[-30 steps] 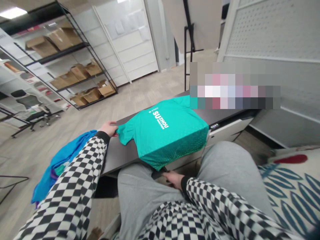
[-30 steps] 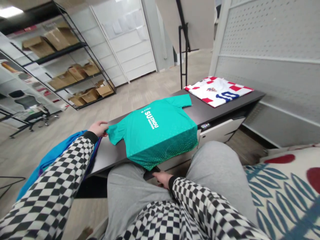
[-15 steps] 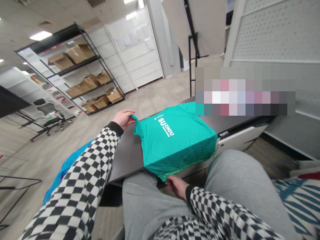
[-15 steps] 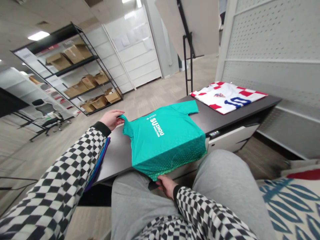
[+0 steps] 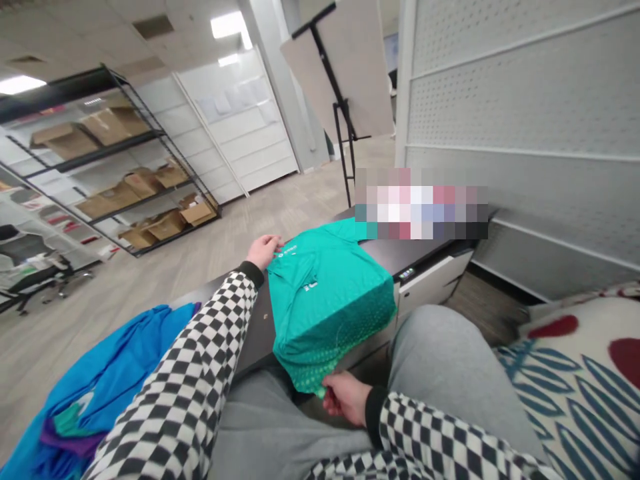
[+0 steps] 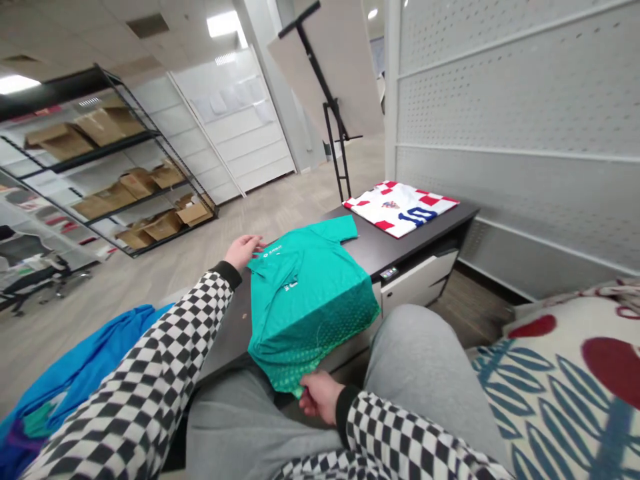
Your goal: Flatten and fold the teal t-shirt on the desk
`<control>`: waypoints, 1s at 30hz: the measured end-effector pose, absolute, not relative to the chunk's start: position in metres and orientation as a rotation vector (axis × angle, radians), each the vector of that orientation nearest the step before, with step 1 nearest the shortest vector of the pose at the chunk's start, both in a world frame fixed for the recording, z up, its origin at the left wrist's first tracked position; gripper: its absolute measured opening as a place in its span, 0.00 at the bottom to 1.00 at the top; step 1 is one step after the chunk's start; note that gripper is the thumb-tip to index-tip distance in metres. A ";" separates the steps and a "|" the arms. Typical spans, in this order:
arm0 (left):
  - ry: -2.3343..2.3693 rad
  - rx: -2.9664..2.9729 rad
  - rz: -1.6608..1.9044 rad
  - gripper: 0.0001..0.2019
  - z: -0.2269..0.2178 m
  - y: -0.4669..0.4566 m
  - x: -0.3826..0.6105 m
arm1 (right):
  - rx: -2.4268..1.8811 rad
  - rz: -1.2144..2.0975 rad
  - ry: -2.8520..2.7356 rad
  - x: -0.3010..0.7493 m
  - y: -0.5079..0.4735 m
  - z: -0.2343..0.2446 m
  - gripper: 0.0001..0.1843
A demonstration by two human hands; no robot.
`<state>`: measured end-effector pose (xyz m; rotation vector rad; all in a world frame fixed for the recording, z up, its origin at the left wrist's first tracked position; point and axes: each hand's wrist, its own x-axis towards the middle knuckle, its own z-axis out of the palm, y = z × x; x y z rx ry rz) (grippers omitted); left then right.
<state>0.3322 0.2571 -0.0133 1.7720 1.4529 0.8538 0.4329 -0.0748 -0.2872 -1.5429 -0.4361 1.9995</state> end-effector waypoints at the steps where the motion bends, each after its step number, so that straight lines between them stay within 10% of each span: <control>1: 1.532 1.814 0.875 0.14 -0.016 0.255 0.314 | -1.591 1.988 -0.496 0.435 -0.075 -0.285 0.06; 11: 1.712 2.279 0.796 0.10 -0.101 0.176 0.232 | -1.571 1.245 -2.217 0.458 -0.056 -0.176 0.06; 18: 1.732 2.327 0.859 0.23 -0.102 0.246 0.217 | -1.402 0.931 -2.170 0.478 0.022 -0.047 0.12; 30: 1.258 2.572 0.801 0.14 -0.112 0.368 0.208 | -1.223 0.397 -2.416 0.435 0.028 -0.085 0.22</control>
